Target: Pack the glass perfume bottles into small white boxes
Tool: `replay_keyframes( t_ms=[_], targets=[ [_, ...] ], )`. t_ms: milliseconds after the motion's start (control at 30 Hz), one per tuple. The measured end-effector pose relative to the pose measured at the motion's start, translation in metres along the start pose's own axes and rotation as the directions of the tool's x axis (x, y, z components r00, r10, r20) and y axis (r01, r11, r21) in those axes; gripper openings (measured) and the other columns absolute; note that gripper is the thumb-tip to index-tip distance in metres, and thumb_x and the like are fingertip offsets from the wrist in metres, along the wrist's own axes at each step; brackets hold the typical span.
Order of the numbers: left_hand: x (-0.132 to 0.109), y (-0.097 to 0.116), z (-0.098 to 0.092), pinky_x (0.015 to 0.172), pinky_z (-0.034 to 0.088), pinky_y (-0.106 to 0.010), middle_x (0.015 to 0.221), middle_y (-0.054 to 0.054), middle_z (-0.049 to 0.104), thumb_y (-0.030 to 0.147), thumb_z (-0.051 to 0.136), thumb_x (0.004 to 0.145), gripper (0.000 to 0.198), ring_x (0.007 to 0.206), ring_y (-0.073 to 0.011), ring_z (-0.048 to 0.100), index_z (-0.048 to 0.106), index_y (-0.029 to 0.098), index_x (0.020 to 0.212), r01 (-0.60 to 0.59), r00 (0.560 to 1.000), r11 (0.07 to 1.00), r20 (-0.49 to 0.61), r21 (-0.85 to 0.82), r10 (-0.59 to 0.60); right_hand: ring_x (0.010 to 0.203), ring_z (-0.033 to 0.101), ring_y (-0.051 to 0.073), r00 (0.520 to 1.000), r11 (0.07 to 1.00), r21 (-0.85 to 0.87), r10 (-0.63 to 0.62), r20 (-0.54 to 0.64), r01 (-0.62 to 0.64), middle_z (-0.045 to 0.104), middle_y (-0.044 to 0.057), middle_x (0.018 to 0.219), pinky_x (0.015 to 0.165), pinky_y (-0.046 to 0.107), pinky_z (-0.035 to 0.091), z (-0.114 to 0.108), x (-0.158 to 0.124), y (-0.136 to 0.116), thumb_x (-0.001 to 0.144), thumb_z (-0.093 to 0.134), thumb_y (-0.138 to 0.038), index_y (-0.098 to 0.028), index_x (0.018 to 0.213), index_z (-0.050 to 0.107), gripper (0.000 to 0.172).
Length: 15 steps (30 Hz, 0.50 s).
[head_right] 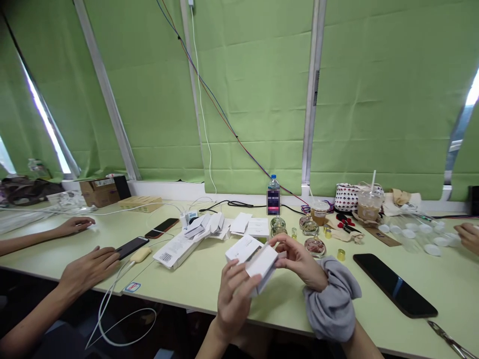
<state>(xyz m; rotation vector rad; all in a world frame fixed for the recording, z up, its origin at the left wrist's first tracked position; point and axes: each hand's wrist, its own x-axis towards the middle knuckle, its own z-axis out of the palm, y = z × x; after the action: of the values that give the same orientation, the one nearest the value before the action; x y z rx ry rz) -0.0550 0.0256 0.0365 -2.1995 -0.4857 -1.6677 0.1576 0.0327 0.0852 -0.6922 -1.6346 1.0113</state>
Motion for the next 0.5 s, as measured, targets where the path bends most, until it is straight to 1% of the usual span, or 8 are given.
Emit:
replay_keyframes(
  t_ms=[33,100,167,200,300,400,467,500],
  targets=[
    [0.001,0.005,-0.002,0.098,0.043,-0.042,0.092,-0.002,0.070,0.009,0.052,0.085,0.042,0.101,-0.0217,0.065,0.058,0.030,0.121,-0.102,0.994,0.993,0.053,0.057,0.100,0.081,0.055,0.017,1.000,1.000,0.008,0.004,0.024,-0.005,0.056,0.003,0.099,0.068,0.027,0.049,-0.002,-0.001,-0.001,0.076,0.073,-0.038,-0.026,0.104,0.063,0.032],
    [0.003,0.015,-0.006,0.094,0.044,-0.038,0.091,-0.001,0.071,0.016,0.051,0.087,0.034,0.100,-0.0225,0.067,0.062,0.030,0.115,-0.267,0.951,0.957,0.192,0.111,0.243,0.084,0.055,0.018,0.999,1.000,-0.007,0.004,0.039,-0.004,0.059,0.004,0.097,0.071,0.028,0.048,-0.006,-0.004,-0.001,0.078,0.070,-0.040,-0.025,0.103,0.065,0.029],
    [0.006,0.023,-0.008,0.090,0.045,-0.033,0.084,0.000,0.071,0.017,0.052,0.087,0.029,0.097,-0.0210,0.069,0.065,0.029,0.110,-0.352,0.916,0.927,0.251,0.132,0.312,0.085,0.055,0.018,1.000,1.000,-0.022,0.008,0.021,-0.008,0.060,0.004,0.095,0.073,0.029,0.047,-0.011,-0.006,0.000,0.078,0.070,-0.042,-0.025,0.104,0.065,0.032],
    [0.008,0.026,-0.008,0.088,0.045,-0.030,0.079,0.000,0.070,0.016,0.053,0.086,0.028,0.094,-0.0199,0.070,0.066,0.028,0.108,-0.363,0.914,0.921,0.246,0.144,0.322,0.084,0.055,0.018,1.000,1.000,-0.019,0.014,0.007,-0.014,0.061,0.003,0.094,0.073,0.029,0.047,-0.013,-0.006,0.001,0.077,0.071,-0.043,-0.025,0.106,0.065,0.034],
    [0.010,0.029,-0.005,0.086,0.045,-0.029,0.069,0.003,0.065,0.013,0.058,0.083,0.027,0.085,-0.0180,0.072,0.067,0.027,0.103,-0.327,0.938,0.935,0.173,0.140,0.302,0.084,0.056,0.020,0.999,0.999,-0.018,0.027,-0.018,-0.027,0.061,0.003,0.090,0.072,0.030,0.047,-0.020,-0.007,0.003,0.072,0.075,-0.043,-0.025,0.103,0.065,0.037],
    [0.010,0.029,-0.001,0.085,0.046,-0.031,0.071,0.004,0.064,0.013,0.063,0.080,0.023,0.081,-0.0177,0.072,0.068,0.029,0.095,-0.319,0.947,0.938,0.091,0.133,0.309,0.079,0.054,0.021,0.998,0.999,-0.013,-0.040,-0.052,0.039,0.059,0.005,0.083,0.069,0.032,0.046,-0.023,-0.007,0.004,0.072,0.072,-0.051,-0.022,0.084,0.068,0.032],
    [0.010,0.029,0.000,0.084,0.047,-0.034,0.071,0.003,0.064,0.015,0.064,0.079,0.018,0.078,-0.0175,0.071,0.068,0.029,0.089,-0.353,0.936,0.921,0.064,0.162,0.347,0.074,0.051,0.020,0.995,0.997,0.016,-0.079,-0.060,0.080,0.056,0.004,0.078,0.065,0.031,0.044,-0.022,-0.007,0.005,0.075,0.067,-0.055,-0.021,0.075,0.067,0.034],
    [0.011,0.030,0.000,0.084,0.048,-0.035,0.071,0.003,0.064,0.016,0.064,0.079,0.016,0.077,-0.0171,0.070,0.068,0.029,0.086,-0.375,0.927,0.909,0.063,0.181,0.370,0.072,0.050,0.019,0.995,0.996,0.031,-0.084,-0.057,0.086,0.055,0.004,0.076,0.064,0.030,0.043,-0.021,-0.007,0.005,0.076,0.066,-0.055,-0.021,0.073,0.066,0.035]
  ],
)
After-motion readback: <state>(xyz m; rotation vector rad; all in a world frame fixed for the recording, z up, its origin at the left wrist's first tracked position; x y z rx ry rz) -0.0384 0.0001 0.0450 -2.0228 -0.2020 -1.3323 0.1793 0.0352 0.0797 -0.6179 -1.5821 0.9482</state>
